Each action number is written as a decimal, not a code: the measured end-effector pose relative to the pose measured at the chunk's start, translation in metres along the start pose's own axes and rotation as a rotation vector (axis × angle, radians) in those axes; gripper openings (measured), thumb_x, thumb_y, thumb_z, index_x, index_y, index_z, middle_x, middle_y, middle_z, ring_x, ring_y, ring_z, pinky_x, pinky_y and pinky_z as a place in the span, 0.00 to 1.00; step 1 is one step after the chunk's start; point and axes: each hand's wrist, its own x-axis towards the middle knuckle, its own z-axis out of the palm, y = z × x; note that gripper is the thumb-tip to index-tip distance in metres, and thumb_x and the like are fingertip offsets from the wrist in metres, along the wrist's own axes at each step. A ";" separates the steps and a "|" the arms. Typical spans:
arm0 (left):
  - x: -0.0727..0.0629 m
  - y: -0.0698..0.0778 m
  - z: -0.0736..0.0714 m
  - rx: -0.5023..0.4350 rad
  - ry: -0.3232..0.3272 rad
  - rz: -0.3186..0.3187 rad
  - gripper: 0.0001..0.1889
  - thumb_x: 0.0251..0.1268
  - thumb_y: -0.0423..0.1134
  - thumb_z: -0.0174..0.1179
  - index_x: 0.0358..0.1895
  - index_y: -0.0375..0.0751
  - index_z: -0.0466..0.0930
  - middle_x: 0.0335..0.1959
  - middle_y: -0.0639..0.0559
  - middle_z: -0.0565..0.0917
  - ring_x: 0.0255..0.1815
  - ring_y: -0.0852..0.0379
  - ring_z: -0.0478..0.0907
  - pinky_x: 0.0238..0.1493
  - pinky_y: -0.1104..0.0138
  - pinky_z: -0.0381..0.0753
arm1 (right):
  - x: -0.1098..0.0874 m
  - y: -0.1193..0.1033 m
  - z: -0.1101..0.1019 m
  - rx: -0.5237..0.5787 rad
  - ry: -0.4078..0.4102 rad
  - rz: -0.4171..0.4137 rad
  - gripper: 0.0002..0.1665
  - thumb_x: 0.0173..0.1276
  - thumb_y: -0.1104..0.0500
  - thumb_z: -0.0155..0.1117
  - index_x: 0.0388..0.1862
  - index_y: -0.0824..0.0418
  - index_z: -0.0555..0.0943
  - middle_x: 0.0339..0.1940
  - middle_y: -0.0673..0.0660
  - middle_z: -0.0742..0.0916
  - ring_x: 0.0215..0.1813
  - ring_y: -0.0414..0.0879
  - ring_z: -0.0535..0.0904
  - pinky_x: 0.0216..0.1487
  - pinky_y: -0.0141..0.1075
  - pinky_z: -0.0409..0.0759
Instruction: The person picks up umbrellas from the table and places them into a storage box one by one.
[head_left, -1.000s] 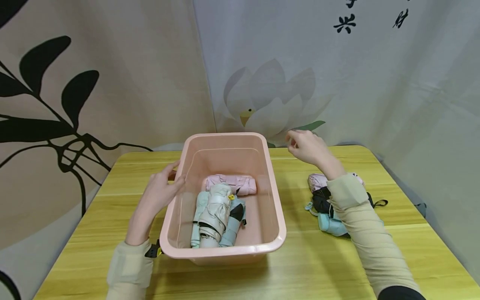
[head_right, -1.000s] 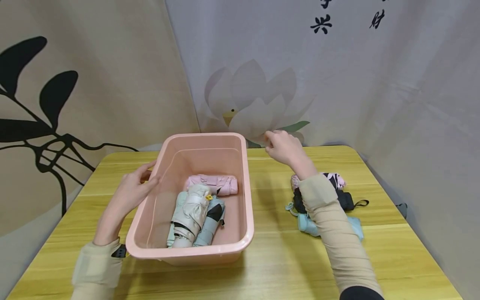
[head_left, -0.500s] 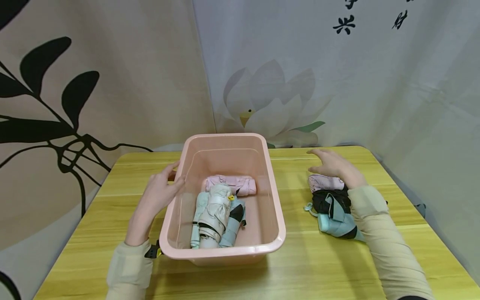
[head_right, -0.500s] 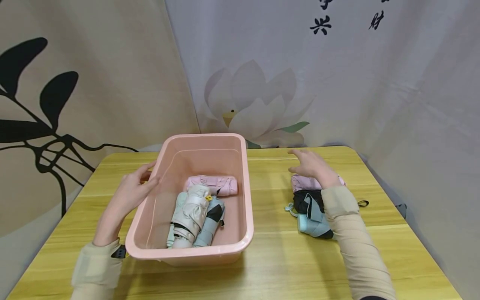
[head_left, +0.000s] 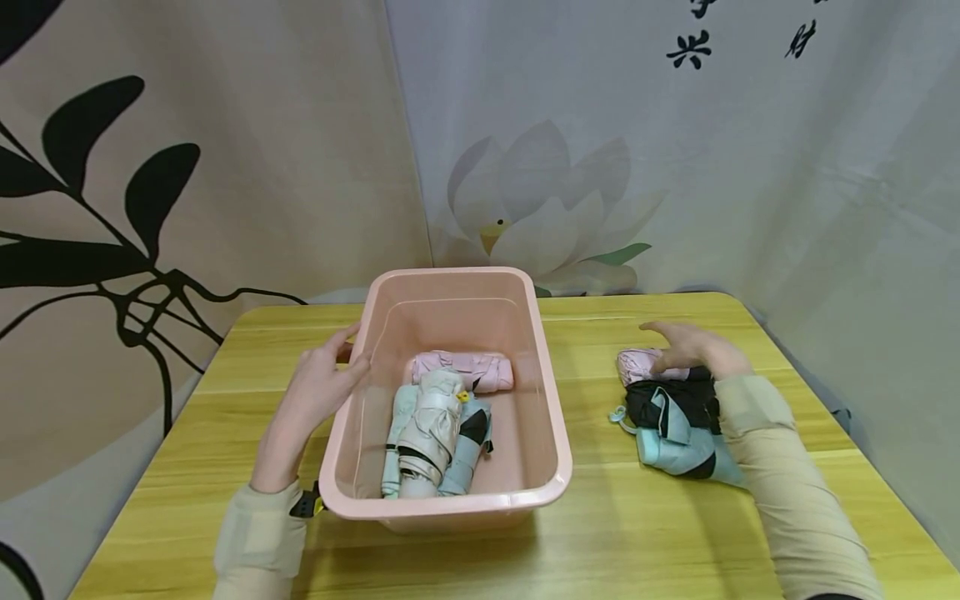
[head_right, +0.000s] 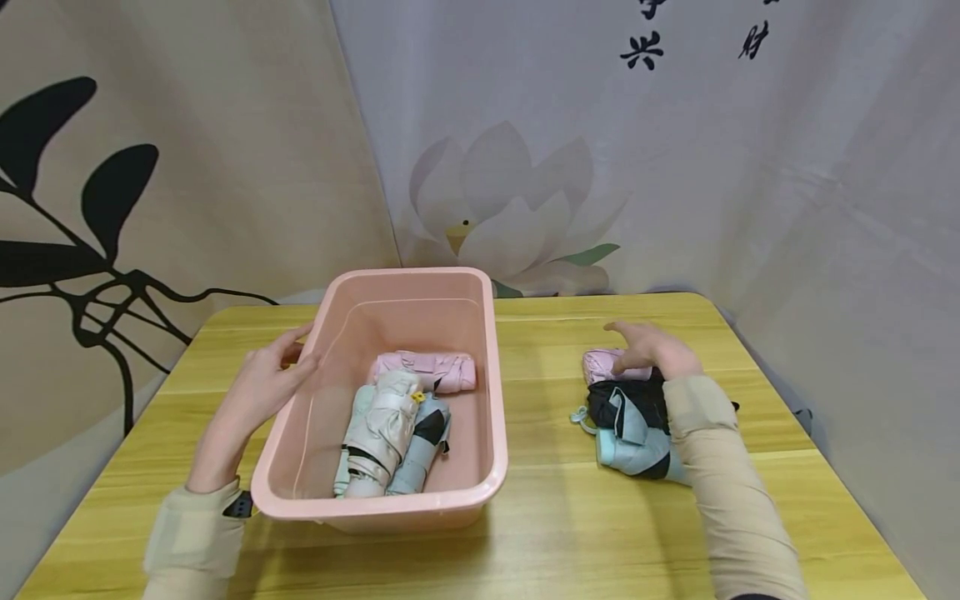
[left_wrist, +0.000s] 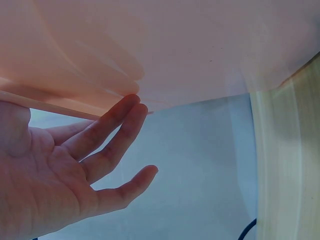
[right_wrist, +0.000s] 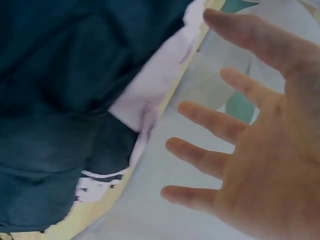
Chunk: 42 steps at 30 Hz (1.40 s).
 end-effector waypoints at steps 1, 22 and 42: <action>0.000 0.000 0.000 0.001 0.001 0.000 0.31 0.69 0.43 0.48 0.72 0.35 0.56 0.52 0.29 0.79 0.44 0.40 0.84 0.35 0.59 0.87 | 0.000 0.002 0.001 0.003 -0.013 0.007 0.49 0.55 0.58 0.67 0.73 0.67 0.56 0.69 0.78 0.64 0.64 0.71 0.65 0.62 0.64 0.67; 0.000 -0.001 0.001 -0.004 0.000 -0.002 0.31 0.69 0.43 0.48 0.73 0.35 0.56 0.53 0.29 0.79 0.45 0.39 0.83 0.35 0.58 0.87 | 0.015 0.020 0.012 0.031 -0.089 0.029 0.45 0.54 0.62 0.66 0.70 0.69 0.58 0.63 0.82 0.68 0.64 0.74 0.65 0.61 0.61 0.69; 0.000 -0.002 0.001 0.006 0.008 0.003 0.31 0.68 0.43 0.48 0.72 0.35 0.56 0.52 0.29 0.80 0.44 0.39 0.83 0.34 0.59 0.87 | 0.018 0.017 0.015 0.001 -0.078 0.045 0.42 0.55 0.60 0.66 0.67 0.68 0.62 0.62 0.80 0.70 0.55 0.66 0.70 0.58 0.59 0.69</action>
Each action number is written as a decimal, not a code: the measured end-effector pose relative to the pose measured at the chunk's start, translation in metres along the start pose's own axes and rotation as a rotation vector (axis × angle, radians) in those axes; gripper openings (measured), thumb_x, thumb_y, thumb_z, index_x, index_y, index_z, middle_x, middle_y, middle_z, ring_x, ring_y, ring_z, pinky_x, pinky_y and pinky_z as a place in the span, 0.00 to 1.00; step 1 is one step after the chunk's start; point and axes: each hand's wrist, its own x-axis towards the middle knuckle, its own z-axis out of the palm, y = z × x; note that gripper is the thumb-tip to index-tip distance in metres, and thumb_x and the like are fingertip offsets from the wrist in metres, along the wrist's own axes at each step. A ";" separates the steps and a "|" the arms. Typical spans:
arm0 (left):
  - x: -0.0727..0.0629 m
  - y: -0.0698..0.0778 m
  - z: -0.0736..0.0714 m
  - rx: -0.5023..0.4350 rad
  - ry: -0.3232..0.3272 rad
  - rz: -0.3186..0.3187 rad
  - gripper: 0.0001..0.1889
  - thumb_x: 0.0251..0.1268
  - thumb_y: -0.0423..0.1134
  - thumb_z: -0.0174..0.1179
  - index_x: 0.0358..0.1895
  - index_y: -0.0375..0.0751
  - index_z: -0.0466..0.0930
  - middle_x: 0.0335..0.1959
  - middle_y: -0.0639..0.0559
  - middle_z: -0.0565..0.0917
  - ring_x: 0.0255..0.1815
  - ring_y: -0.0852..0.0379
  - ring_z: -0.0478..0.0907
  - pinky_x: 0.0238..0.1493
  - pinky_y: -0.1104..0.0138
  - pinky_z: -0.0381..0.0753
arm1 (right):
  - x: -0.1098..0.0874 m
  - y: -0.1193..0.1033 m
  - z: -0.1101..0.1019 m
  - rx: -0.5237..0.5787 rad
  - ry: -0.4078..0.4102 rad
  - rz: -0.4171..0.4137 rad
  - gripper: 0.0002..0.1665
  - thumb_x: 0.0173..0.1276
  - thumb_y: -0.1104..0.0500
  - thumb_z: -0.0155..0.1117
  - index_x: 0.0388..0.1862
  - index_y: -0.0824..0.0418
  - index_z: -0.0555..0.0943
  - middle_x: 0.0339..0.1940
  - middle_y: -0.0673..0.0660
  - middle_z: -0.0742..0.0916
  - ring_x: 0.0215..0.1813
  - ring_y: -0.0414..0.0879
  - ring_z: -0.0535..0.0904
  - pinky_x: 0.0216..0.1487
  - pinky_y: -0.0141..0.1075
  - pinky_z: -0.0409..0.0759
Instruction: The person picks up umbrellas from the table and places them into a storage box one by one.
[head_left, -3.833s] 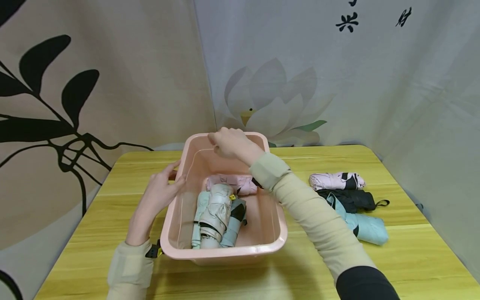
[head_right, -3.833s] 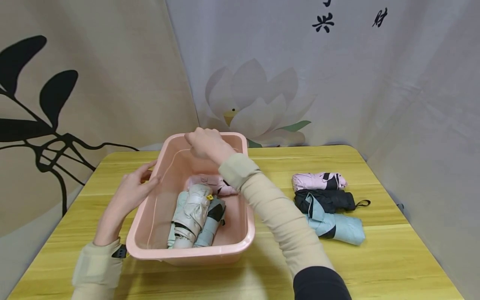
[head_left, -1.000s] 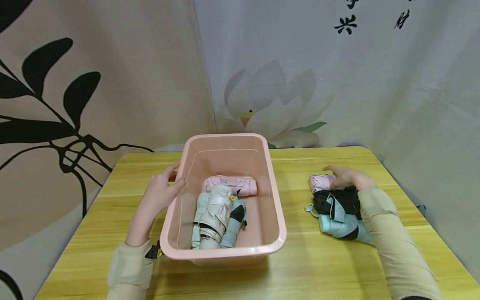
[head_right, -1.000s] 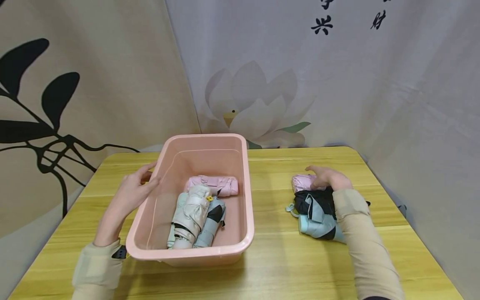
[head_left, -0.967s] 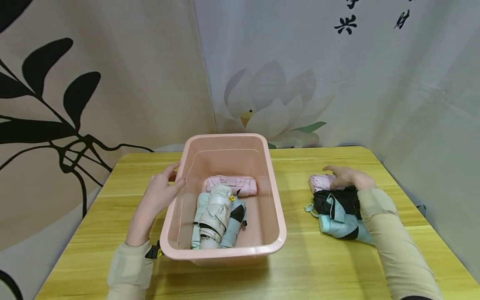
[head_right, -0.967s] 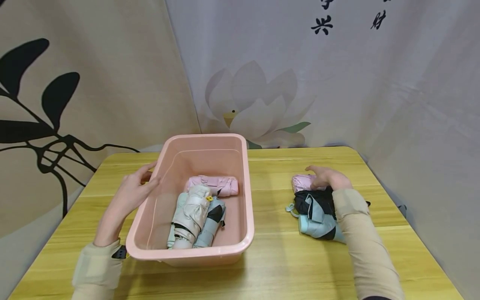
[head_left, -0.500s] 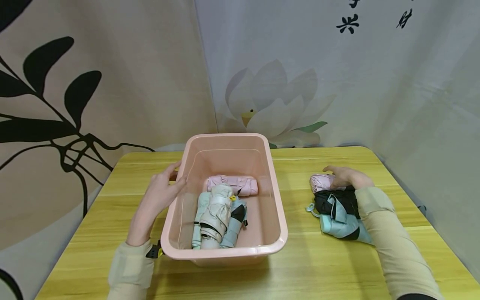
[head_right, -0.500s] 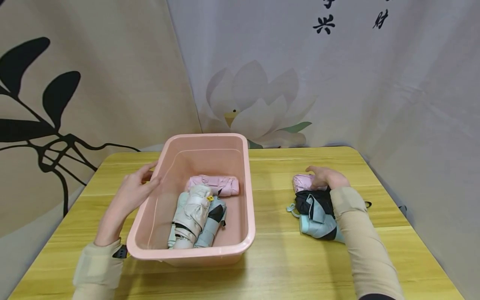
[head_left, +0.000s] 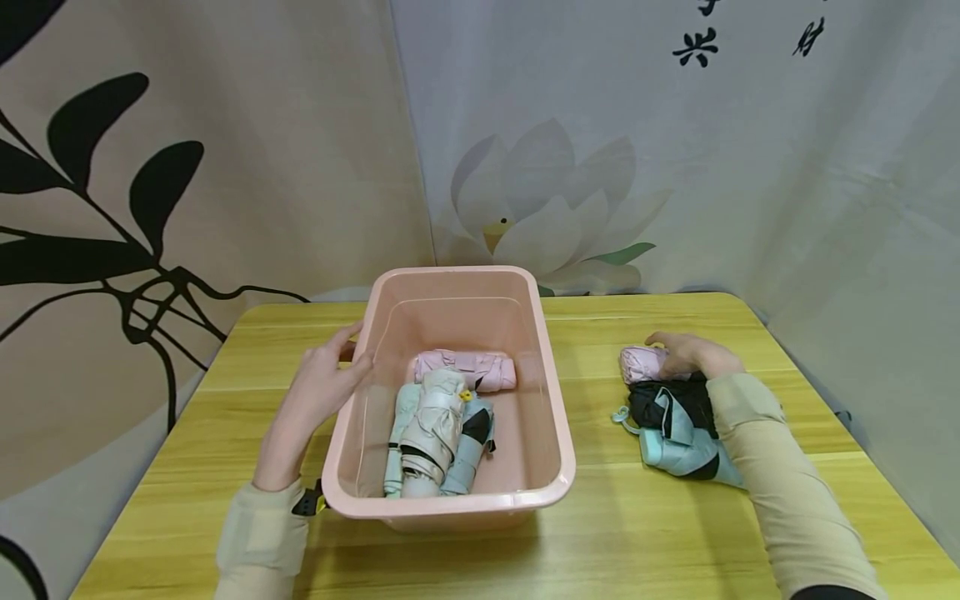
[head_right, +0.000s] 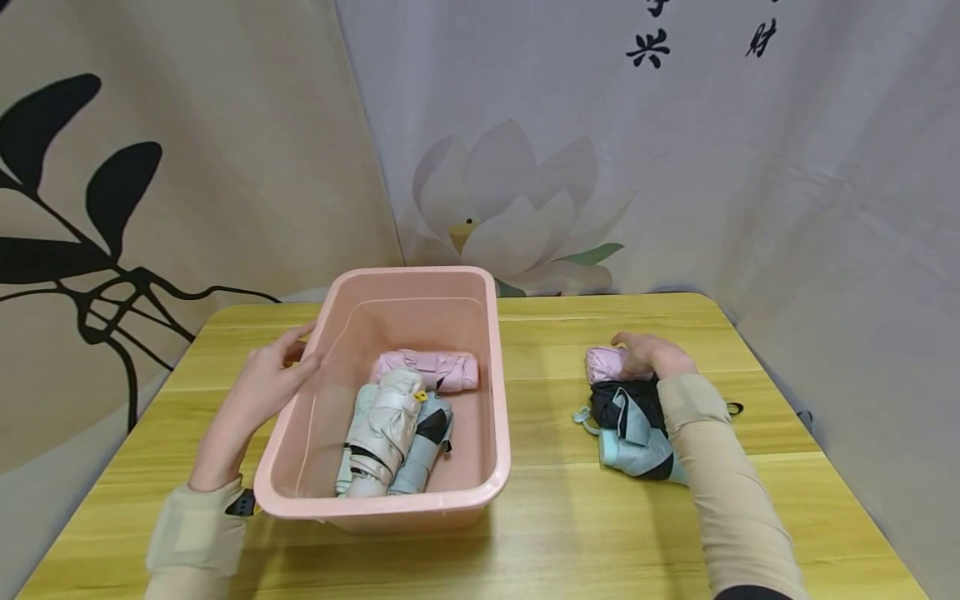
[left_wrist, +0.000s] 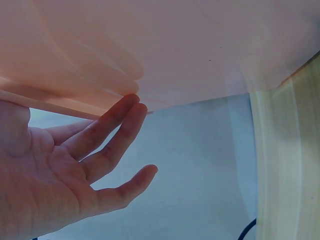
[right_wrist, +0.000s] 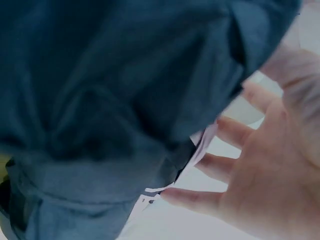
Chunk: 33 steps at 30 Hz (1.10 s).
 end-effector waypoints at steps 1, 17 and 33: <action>0.000 0.000 0.000 -0.001 -0.001 -0.001 0.31 0.69 0.43 0.48 0.72 0.35 0.56 0.52 0.29 0.79 0.44 0.39 0.83 0.34 0.59 0.87 | 0.000 -0.001 0.000 0.000 0.002 0.000 0.42 0.55 0.60 0.66 0.67 0.68 0.62 0.62 0.79 0.70 0.55 0.65 0.70 0.58 0.59 0.70; 0.001 0.000 0.000 0.000 0.000 -0.007 0.31 0.69 0.43 0.48 0.73 0.36 0.56 0.53 0.30 0.79 0.44 0.40 0.84 0.33 0.59 0.87 | 0.007 -0.004 0.006 -0.093 0.039 0.035 0.37 0.58 0.57 0.62 0.65 0.67 0.65 0.59 0.76 0.74 0.52 0.63 0.72 0.51 0.54 0.73; 0.000 0.000 0.000 0.006 0.007 -0.002 0.31 0.68 0.43 0.48 0.72 0.36 0.57 0.52 0.30 0.80 0.43 0.40 0.84 0.34 0.59 0.87 | 0.008 -0.005 0.013 -0.132 0.075 0.104 0.36 0.59 0.54 0.60 0.66 0.62 0.64 0.61 0.75 0.73 0.55 0.71 0.71 0.46 0.68 0.71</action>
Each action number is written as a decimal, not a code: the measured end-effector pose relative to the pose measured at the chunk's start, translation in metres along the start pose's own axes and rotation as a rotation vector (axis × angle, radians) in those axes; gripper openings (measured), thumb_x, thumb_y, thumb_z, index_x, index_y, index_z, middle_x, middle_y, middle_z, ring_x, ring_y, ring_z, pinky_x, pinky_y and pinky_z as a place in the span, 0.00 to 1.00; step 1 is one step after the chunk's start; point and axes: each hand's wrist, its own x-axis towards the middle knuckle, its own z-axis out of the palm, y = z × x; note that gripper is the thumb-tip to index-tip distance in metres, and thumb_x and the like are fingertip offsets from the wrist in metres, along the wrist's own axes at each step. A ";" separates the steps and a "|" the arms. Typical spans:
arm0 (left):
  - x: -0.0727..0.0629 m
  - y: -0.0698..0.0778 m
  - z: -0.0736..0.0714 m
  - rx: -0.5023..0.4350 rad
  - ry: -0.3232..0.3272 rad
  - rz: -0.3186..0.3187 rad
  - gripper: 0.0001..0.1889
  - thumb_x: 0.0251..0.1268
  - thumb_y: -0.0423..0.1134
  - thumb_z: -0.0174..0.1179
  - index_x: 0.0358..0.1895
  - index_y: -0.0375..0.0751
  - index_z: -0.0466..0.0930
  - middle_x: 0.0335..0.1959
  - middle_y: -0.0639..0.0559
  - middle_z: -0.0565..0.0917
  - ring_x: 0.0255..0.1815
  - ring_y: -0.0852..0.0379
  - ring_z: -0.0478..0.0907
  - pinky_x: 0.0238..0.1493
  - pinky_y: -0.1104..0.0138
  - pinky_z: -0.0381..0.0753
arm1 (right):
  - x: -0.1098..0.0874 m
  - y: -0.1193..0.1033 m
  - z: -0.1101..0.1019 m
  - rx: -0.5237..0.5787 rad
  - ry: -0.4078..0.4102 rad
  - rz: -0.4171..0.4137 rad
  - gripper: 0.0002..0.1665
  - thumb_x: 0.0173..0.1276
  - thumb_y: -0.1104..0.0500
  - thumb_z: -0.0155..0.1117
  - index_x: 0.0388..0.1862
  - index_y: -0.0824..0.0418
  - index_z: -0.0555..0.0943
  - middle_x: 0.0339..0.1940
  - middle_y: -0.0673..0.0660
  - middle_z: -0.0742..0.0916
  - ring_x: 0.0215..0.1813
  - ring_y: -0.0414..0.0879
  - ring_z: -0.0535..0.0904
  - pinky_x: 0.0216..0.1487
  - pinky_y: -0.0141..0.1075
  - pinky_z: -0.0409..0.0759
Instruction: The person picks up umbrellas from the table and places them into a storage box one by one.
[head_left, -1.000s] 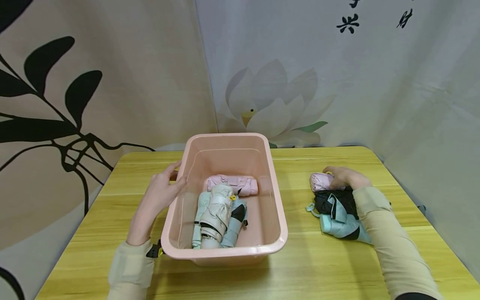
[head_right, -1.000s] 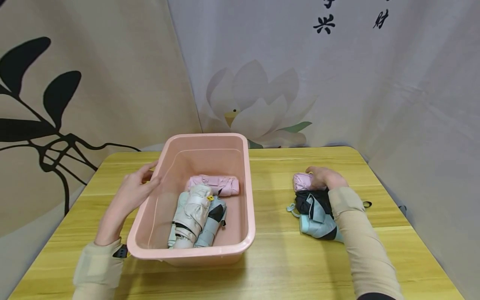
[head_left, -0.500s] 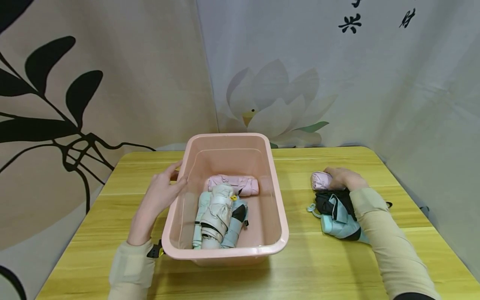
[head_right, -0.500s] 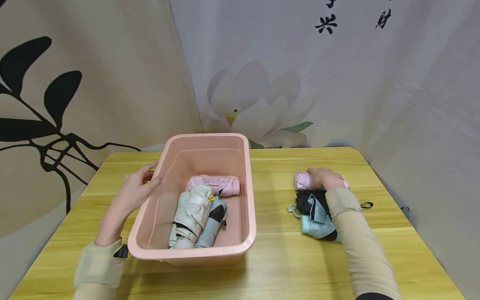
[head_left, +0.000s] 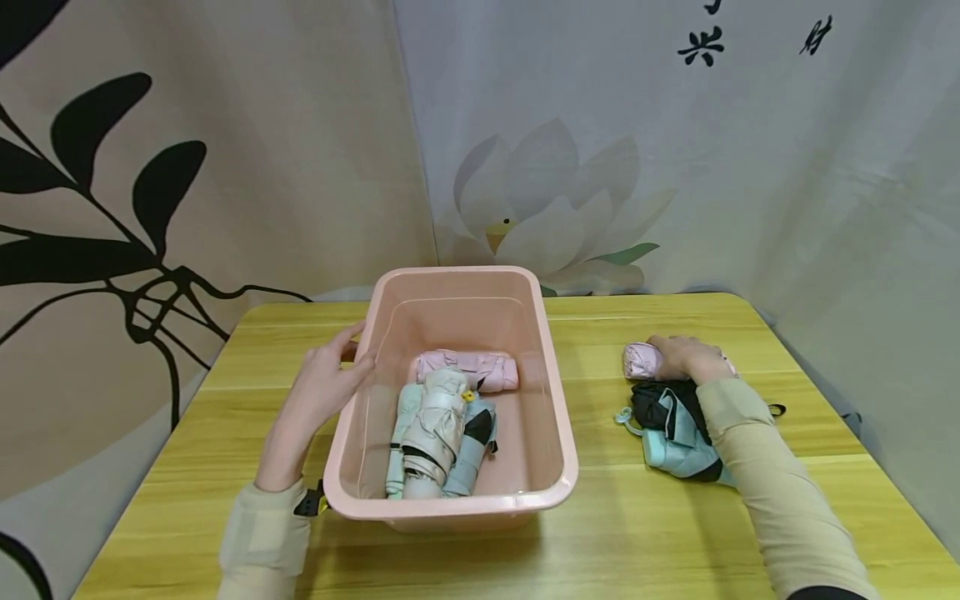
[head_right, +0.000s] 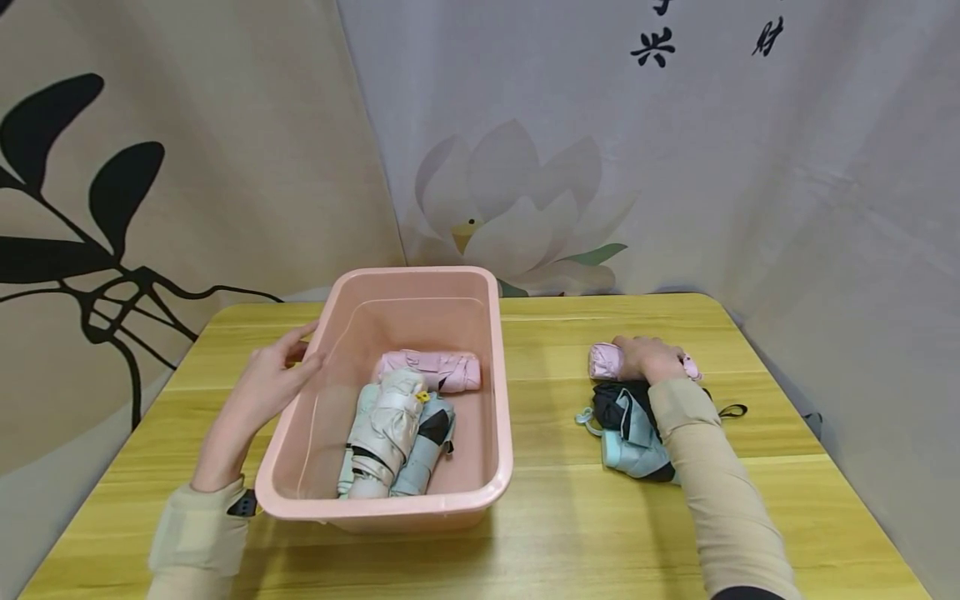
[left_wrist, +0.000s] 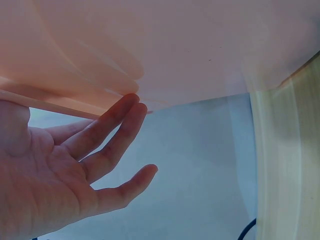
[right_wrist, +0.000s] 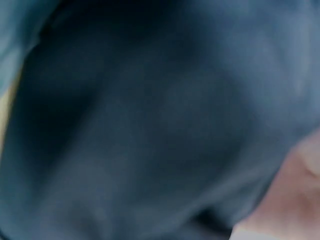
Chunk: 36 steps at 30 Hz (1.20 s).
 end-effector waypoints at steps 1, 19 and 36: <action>0.000 0.000 0.000 0.000 0.000 0.000 0.31 0.68 0.43 0.48 0.72 0.36 0.57 0.52 0.30 0.80 0.43 0.40 0.84 0.34 0.59 0.87 | 0.000 0.000 0.000 0.001 0.000 -0.001 0.36 0.59 0.54 0.60 0.66 0.62 0.64 0.61 0.75 0.73 0.55 0.71 0.71 0.46 0.68 0.71; -0.001 0.002 -0.001 -0.001 0.002 0.004 0.31 0.69 0.44 0.49 0.72 0.35 0.57 0.51 0.30 0.80 0.43 0.41 0.84 0.35 0.59 0.87 | 0.000 0.000 0.001 0.009 0.001 0.016 0.37 0.59 0.53 0.61 0.67 0.61 0.64 0.63 0.76 0.71 0.59 0.73 0.68 0.50 0.72 0.66; -0.001 0.003 -0.001 0.002 0.012 0.008 0.30 0.69 0.43 0.49 0.72 0.35 0.58 0.51 0.30 0.80 0.42 0.41 0.84 0.35 0.59 0.87 | 0.003 0.002 0.003 -0.027 0.024 -0.021 0.37 0.60 0.51 0.62 0.67 0.62 0.65 0.64 0.77 0.70 0.62 0.78 0.63 0.53 0.76 0.62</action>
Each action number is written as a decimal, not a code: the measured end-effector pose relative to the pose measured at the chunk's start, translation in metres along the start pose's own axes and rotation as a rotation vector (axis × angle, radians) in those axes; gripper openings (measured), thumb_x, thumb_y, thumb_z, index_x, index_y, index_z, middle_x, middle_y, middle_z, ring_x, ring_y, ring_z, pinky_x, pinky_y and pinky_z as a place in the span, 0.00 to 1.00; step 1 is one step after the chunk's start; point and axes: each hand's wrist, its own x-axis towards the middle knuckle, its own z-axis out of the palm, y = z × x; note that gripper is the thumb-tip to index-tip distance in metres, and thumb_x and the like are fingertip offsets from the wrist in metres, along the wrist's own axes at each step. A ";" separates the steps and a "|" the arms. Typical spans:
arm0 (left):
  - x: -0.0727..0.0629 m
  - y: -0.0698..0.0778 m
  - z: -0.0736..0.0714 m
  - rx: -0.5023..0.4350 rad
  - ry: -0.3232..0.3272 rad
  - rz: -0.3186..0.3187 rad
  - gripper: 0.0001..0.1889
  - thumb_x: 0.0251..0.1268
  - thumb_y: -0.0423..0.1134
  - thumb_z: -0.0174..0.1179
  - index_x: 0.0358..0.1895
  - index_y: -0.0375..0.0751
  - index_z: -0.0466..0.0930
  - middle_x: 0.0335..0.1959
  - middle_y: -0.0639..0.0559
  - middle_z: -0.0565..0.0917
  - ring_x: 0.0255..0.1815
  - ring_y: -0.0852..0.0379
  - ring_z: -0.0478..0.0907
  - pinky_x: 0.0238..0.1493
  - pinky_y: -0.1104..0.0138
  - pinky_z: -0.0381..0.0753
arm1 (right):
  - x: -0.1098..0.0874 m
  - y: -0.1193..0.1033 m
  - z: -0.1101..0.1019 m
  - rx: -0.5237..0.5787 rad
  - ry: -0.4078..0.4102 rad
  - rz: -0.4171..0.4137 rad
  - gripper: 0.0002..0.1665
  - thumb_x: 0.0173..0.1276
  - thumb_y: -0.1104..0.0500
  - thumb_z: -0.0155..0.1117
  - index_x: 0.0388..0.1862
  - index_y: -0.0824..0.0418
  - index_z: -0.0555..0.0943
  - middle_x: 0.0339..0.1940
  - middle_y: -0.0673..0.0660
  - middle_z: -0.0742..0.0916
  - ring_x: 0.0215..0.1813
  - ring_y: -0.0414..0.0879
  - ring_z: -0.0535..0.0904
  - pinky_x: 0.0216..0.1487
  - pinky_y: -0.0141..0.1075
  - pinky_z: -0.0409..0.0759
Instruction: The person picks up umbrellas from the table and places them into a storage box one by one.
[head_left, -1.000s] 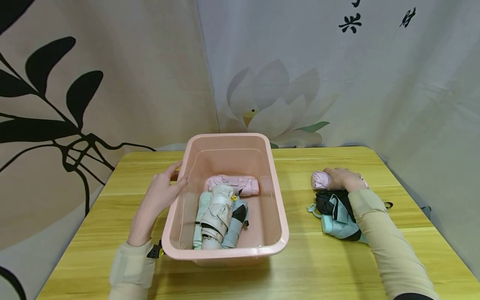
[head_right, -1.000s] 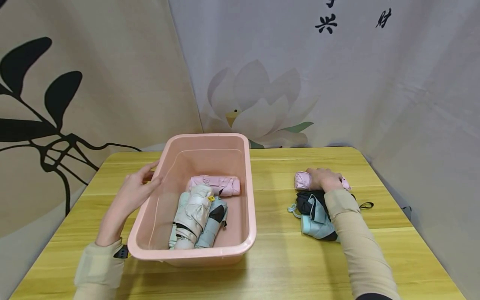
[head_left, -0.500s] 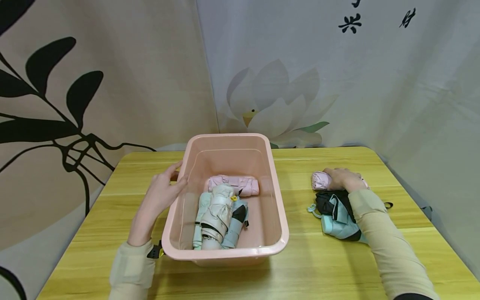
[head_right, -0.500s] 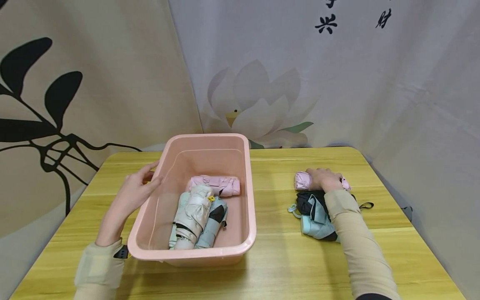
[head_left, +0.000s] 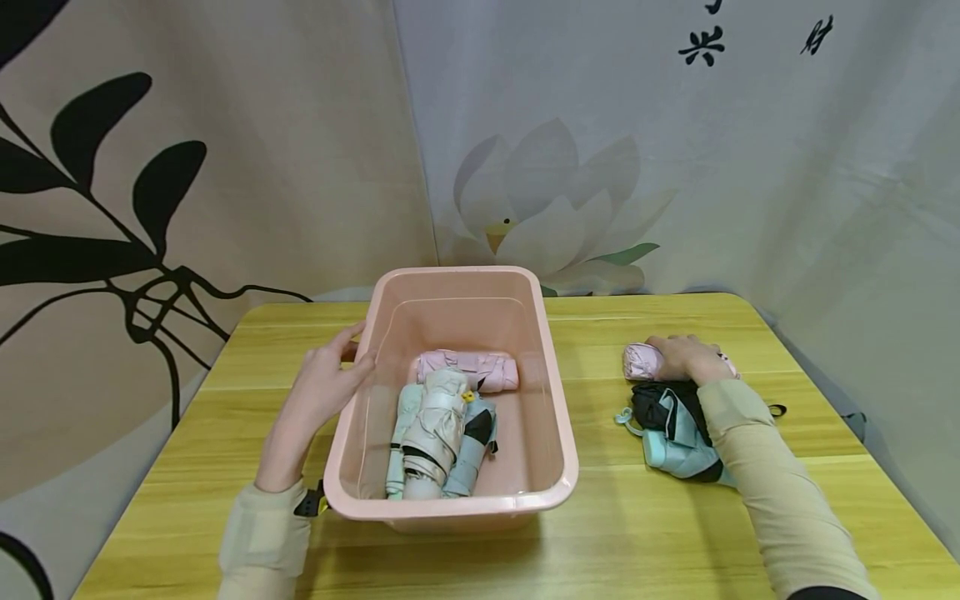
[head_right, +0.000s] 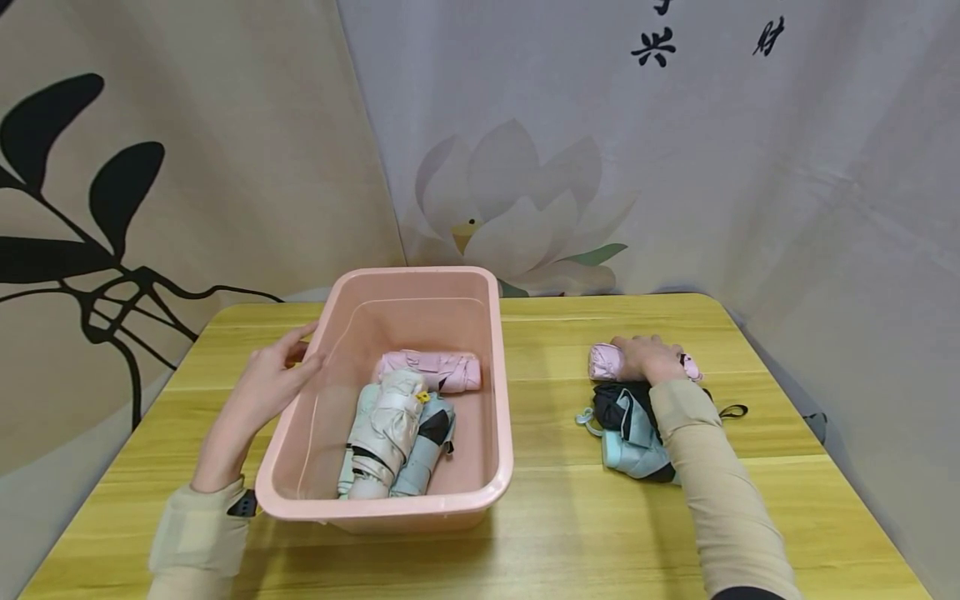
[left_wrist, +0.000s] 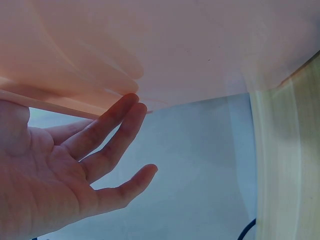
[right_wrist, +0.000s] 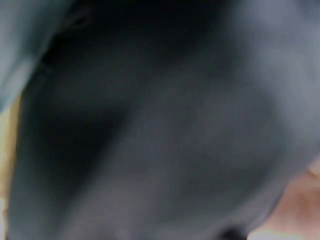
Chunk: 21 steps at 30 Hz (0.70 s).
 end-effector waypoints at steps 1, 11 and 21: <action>0.000 0.000 0.000 0.000 -0.001 -0.001 0.30 0.69 0.43 0.49 0.72 0.35 0.58 0.51 0.30 0.80 0.42 0.41 0.84 0.35 0.58 0.87 | 0.000 0.000 0.000 -0.001 0.001 -0.001 0.37 0.60 0.51 0.62 0.67 0.62 0.65 0.64 0.77 0.70 0.62 0.78 0.62 0.53 0.77 0.62; -0.001 0.001 -0.001 0.010 -0.003 -0.006 0.31 0.69 0.44 0.49 0.72 0.35 0.58 0.52 0.30 0.80 0.44 0.41 0.83 0.37 0.58 0.87 | -0.001 -0.001 0.001 -0.009 0.010 -0.010 0.38 0.60 0.50 0.62 0.67 0.62 0.65 0.64 0.78 0.69 0.63 0.78 0.61 0.54 0.77 0.61; 0.000 0.000 -0.001 -0.011 -0.010 -0.009 0.31 0.69 0.43 0.48 0.72 0.34 0.57 0.53 0.30 0.79 0.44 0.41 0.83 0.37 0.57 0.87 | -0.001 -0.001 0.003 -0.021 0.056 -0.019 0.37 0.59 0.52 0.64 0.66 0.61 0.67 0.63 0.77 0.71 0.61 0.77 0.63 0.54 0.77 0.61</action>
